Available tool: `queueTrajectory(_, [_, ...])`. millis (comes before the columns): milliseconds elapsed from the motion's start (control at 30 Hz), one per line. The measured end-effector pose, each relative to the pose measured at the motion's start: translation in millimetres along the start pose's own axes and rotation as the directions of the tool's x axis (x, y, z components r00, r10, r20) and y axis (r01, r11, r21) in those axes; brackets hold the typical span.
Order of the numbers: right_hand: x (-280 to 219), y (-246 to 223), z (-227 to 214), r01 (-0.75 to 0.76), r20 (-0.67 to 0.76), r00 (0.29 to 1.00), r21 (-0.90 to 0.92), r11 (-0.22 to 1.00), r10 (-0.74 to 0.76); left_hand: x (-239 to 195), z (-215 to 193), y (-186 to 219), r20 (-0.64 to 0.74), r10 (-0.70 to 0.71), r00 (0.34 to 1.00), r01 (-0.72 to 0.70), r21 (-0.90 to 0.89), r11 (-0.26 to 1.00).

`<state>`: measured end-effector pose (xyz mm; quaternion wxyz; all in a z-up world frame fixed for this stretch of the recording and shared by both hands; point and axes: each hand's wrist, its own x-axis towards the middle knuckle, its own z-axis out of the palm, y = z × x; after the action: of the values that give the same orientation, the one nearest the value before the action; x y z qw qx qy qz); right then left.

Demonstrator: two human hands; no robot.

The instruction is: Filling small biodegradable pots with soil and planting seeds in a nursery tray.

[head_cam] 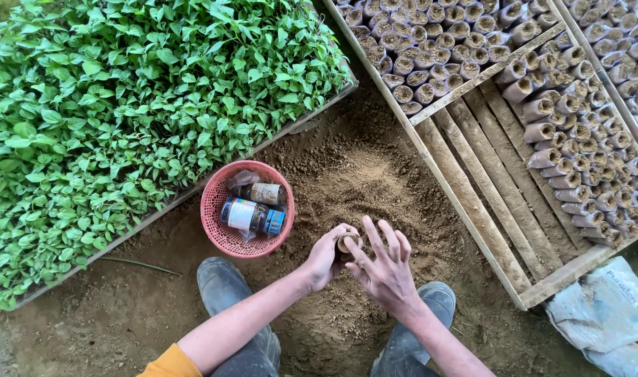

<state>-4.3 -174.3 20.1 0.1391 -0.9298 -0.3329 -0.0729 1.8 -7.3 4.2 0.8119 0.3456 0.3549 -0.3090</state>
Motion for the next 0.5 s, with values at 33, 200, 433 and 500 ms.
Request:
queueTrajectory(33, [-1, -1, 0, -0.001, 0.000, 1.000, 0.000, 1.000, 0.001, 0, 0, 0, 0.000, -0.001, 1.000, 0.001, 0.000, 1.000])
queueTrajectory(200, [0, 0, 3, -0.019, 0.025, 0.999, -0.004, 1.000, 0.019, 2, 1, 1, -0.035, -0.025, 0.999, 0.024, -0.033, 0.999])
queueTrajectory(433, [7, -4, -1, 0.004, 0.033, 0.999, 0.014, 1.000, -0.005, -3, 3, 4, -0.036, -0.012, 0.999, 0.012, -0.018, 1.000])
queueTrajectory(500, [9, -5, -3, 0.019, 0.050, 0.999, -0.005, 1.000, -0.019, -5, 3, 4, -0.072, 0.007, 0.997, -0.008, -0.010, 1.000])
